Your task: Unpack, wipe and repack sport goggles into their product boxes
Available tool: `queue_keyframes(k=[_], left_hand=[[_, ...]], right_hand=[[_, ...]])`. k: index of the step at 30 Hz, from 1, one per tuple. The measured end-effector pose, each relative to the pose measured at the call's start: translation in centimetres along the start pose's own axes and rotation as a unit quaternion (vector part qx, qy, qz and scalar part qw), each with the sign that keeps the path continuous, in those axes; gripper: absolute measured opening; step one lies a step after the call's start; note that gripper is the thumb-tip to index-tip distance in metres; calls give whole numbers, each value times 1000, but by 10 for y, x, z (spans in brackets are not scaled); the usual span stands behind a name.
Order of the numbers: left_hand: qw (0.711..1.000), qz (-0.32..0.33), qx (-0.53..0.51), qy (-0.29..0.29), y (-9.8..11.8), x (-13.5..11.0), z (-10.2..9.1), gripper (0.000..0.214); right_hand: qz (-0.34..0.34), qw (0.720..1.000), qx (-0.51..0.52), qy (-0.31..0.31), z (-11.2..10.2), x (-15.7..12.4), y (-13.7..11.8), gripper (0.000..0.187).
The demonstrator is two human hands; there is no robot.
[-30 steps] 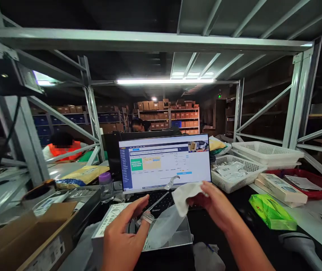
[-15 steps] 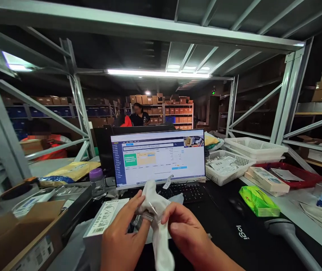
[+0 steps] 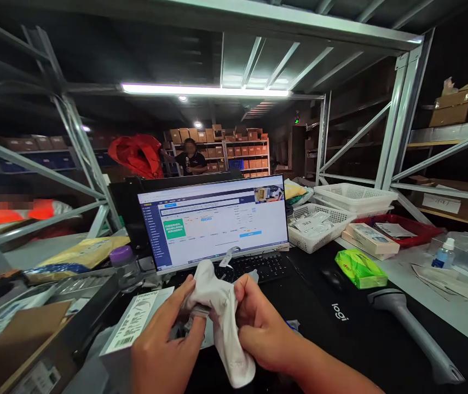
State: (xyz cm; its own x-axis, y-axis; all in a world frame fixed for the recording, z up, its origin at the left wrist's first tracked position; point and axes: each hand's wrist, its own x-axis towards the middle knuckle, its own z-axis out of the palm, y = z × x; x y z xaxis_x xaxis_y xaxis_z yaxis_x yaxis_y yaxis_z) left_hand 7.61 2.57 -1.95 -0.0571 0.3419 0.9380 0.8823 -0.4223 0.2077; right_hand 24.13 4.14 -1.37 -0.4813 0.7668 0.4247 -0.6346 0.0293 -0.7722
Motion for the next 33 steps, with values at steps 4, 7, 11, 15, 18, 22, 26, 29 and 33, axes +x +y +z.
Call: queue_keyframes(k=[4, 7, 11, 15, 18, 22, 26, 29, 33], left_hand=[[998, 64, 23, 8, 0, -8, 7, 35], [993, 119, 5, -10, 0, -17, 14, 41], [988, 127, -85, -24, 3, -23, 22, 45], [987, 130, -94, -26, 7, -25, 27, 48], [989, 102, -94, -49, 8, -26, 27, 43], [990, -24, -108, -90, 4, -25, 24, 35], [965, -186, -138, -127, -2, -18, 17, 34], [934, -274, -177, -144, -2, -10, 12, 36], [920, -287, -217, -152, 0, -7, 8, 35]], right_hand=[[-76, 987, -52, 133, 6, 5, 18, 59], [-122, 957, -83, 248, 9, 4, 31, 62], [-116, 955, -52, 268, 9, 4, 19, 64], [-77, 969, 15, 232, 3, 9, 1, 65], [-106, 967, -23, 229, -3, 9, 7, 65], [-146, 974, -49, 164, -3, 2, 25, 54], [-109, 994, 21, 23, 2, -1, 20, 50], [-42, 998, 25, -45, -2, 0, 6, 40], [-3, 998, -64, -29, -7, 0, 4, 42]])
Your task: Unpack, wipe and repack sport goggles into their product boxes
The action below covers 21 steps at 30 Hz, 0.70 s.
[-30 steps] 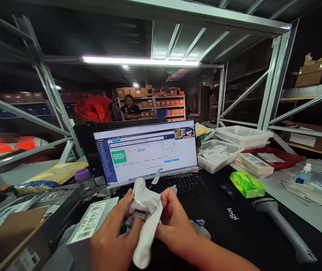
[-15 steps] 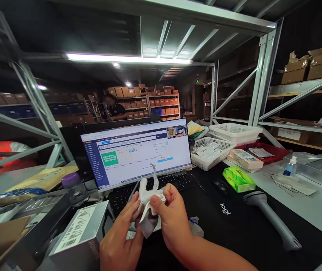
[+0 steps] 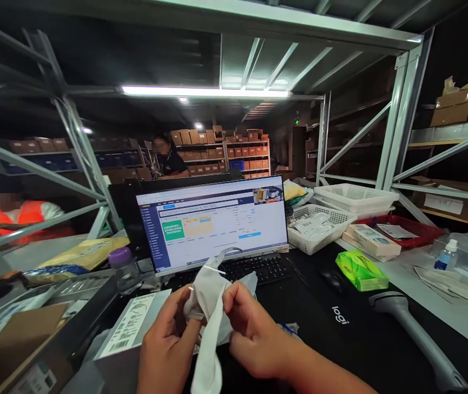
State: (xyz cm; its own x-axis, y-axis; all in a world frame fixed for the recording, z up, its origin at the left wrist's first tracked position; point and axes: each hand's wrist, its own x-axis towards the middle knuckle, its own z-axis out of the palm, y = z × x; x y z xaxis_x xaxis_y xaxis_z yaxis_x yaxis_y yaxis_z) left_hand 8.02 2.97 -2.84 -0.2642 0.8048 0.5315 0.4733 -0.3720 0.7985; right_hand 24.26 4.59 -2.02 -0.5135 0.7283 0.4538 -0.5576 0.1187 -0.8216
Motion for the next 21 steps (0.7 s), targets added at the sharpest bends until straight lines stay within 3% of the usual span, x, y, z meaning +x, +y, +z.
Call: queue_keyframes(k=[3, 5, 9, 16, 21], left_hand=[[998, 58, 28, 7, -4, -5, 4, 39], [988, 140, 63, 13, -8, -9, 8, 49], [952, 281, 117, 31, -9, -13, 18, 60], [921, 355, 157, 23, -6, -14, 25, 65], [926, 351, 137, 29, -16, -13, 26, 65]], right_hand=[[-62, 990, -27, 123, 7, 3, 16, 49], [-94, 972, -31, 215, 12, 5, 27, 53], [-89, 935, -46, 341, 13, 8, 28, 54], [-30, 944, 69, 323, -2, 13, -8, 63], [-61, 929, 19, 366, 12, 13, 12, 57]])
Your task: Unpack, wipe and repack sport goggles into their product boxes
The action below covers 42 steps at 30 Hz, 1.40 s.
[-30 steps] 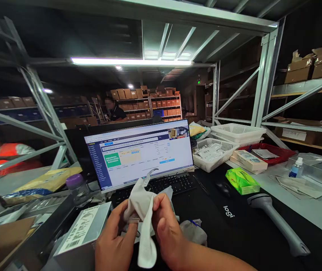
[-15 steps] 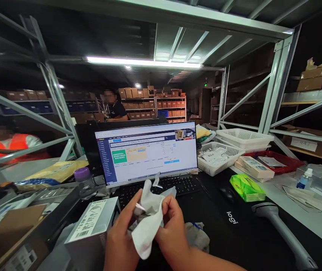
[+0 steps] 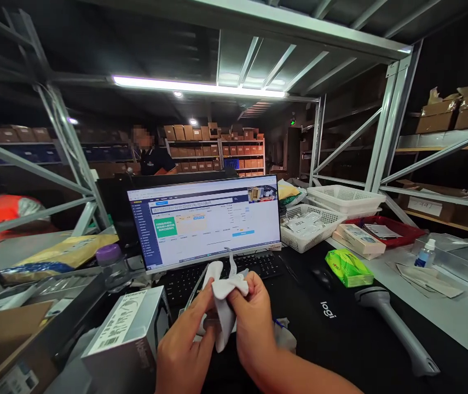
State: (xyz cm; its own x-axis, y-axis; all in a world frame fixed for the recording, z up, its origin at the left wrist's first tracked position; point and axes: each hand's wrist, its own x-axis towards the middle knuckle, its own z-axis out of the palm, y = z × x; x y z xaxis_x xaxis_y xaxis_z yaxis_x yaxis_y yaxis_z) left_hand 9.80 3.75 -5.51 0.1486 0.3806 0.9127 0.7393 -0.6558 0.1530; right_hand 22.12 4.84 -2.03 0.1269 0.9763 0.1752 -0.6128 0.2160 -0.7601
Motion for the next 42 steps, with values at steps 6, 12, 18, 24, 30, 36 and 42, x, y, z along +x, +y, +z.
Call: queue_keyframes(k=[6, 12, 18, 24, 30, 36, 42], left_hand=[[998, -61, -20, -29, -5, -2, -7, 56], [999, -25, -27, -17, -1, -4, -1, 60], [998, -49, -29, -20, -5, -5, -3, 60], [995, -90, -39, -23, -3, 4, -11, 55], [977, -156, -106, -98, -2, 18, -22, 51], [940, -205, -199, -187, -9, 36, -40, 53], [938, -207, -192, -200, -12, 39, -47, 43]], right_hand=[[-72, 992, -102, 30, 6, -18, 18, 45], [7, 1000, -16, -22, -4, 17, -19, 62], [-60, 989, -134, 5, -4, -2, 2, 45], [-105, 970, -218, -18, -5, 6, 3, 45], [-142, 934, -325, 36, -50, 79, -58, 45], [-175, 746, -631, 121, -96, 90, -114, 29], [-184, 421, -876, 148, -107, 90, -115, 31]])
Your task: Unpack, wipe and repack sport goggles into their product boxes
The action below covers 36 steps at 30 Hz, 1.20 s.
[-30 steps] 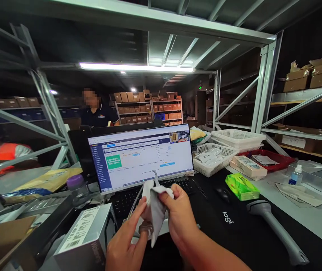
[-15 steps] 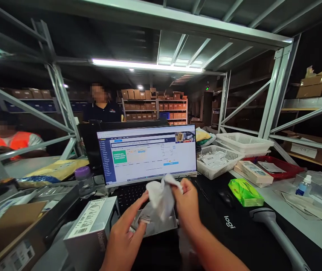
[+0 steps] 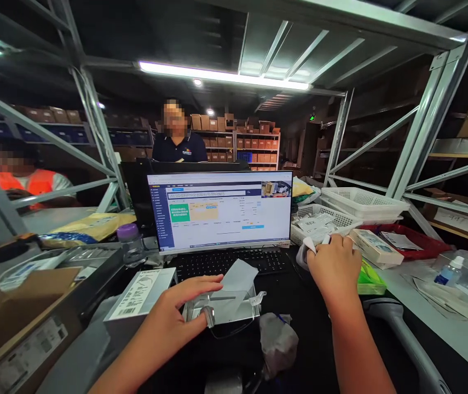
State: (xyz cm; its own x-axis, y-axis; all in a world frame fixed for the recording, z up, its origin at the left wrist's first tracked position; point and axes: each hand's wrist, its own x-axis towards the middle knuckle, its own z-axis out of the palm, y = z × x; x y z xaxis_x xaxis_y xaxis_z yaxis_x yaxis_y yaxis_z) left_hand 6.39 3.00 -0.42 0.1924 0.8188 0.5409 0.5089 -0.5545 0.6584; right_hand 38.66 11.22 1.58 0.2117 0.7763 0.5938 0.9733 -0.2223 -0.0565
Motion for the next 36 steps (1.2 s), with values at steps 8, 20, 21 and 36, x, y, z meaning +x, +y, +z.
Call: queue_keyframes(k=[8, 20, 21, 36], left_hand=[[999, -19, 43, -16, 0, 2, -8, 51], [988, 25, 151, -3, -11, 0, -4, 46], [987, 34, 160, 1, -10, 0, -5, 47], [938, 237, 244, 65, 2, -7, 19, 12]], right_hand=[[-16, 905, 382, -186, 26, 11, -14, 30], [-194, 739, 596, -247, -25, -51, -73, 19], [-265, 692, 601, -299, -36, -61, -76, 21], [-290, 760, 487, -318, -25, -89, -102, 30]])
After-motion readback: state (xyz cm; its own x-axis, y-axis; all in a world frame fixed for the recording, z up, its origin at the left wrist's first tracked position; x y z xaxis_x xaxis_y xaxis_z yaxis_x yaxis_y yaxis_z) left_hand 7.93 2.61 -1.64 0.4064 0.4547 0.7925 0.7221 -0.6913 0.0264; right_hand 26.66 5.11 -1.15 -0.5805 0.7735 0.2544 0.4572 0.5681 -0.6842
